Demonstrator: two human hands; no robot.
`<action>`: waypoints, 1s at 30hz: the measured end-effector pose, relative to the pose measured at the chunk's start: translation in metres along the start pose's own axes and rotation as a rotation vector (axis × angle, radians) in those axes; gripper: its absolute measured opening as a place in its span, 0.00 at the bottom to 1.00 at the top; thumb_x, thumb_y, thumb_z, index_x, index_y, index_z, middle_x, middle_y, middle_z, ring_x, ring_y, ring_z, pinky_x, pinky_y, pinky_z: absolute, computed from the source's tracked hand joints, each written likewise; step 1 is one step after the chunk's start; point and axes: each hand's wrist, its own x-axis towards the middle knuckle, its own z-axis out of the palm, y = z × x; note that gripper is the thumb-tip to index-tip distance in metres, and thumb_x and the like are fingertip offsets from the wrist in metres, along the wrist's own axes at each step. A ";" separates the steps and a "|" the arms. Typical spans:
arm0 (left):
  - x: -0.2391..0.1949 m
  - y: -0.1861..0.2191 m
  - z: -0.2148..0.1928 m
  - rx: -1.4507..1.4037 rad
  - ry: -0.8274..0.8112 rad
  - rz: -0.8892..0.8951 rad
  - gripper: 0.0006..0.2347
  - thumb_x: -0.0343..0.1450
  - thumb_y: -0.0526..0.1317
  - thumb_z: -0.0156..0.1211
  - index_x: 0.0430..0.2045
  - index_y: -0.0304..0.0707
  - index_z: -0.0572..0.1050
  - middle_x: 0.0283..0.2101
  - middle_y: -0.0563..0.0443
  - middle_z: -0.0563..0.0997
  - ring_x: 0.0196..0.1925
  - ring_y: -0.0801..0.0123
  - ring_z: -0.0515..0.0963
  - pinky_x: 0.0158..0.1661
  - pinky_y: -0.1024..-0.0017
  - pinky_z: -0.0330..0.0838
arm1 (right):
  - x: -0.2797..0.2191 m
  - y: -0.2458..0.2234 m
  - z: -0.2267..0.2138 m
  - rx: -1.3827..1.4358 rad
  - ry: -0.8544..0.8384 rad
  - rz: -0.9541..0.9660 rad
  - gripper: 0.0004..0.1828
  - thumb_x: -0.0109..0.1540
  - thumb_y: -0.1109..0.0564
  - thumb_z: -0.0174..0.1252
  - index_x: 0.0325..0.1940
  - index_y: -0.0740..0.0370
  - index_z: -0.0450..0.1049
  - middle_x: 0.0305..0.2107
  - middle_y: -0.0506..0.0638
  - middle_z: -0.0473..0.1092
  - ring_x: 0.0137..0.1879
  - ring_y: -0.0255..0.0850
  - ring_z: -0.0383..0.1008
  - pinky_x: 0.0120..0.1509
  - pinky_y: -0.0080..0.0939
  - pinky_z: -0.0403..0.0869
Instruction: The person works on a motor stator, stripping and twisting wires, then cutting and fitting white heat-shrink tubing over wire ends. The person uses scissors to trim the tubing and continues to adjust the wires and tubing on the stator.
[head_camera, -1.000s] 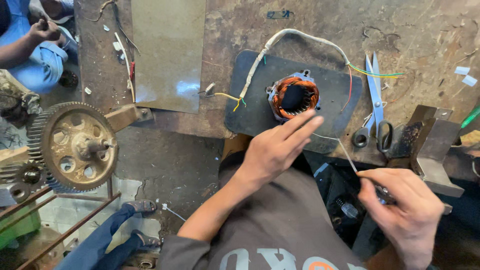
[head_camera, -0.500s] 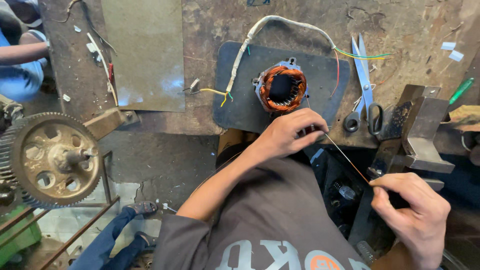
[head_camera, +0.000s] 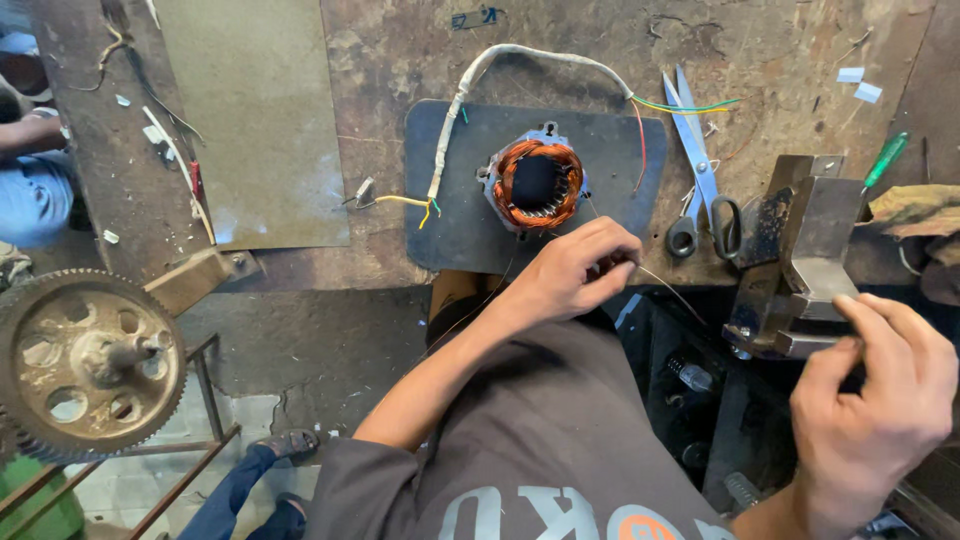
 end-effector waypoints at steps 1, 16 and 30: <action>-0.002 0.001 0.003 0.010 0.016 -0.003 0.07 0.73 0.32 0.61 0.43 0.36 0.74 0.41 0.51 0.76 0.38 0.69 0.81 0.39 0.74 0.77 | 0.006 -0.008 0.000 0.000 0.041 -0.056 0.13 0.69 0.72 0.56 0.56 0.67 0.75 0.53 0.56 0.73 0.59 0.49 0.74 0.66 0.40 0.72; -0.004 -0.007 0.013 0.144 0.065 0.076 0.10 0.72 0.34 0.63 0.45 0.36 0.73 0.41 0.48 0.77 0.41 0.61 0.81 0.42 0.69 0.77 | 0.018 -0.028 0.084 0.365 -0.240 -0.088 0.09 0.62 0.68 0.65 0.47 0.67 0.77 0.40 0.59 0.76 0.46 0.53 0.78 0.51 0.46 0.75; -0.017 0.009 0.013 0.357 0.075 0.111 0.12 0.71 0.33 0.61 0.48 0.42 0.72 0.50 0.55 0.78 0.46 0.60 0.81 0.40 0.67 0.77 | -0.009 0.011 0.016 0.464 -0.372 0.127 0.07 0.67 0.62 0.63 0.48 0.67 0.78 0.40 0.54 0.77 0.43 0.38 0.78 0.51 0.33 0.73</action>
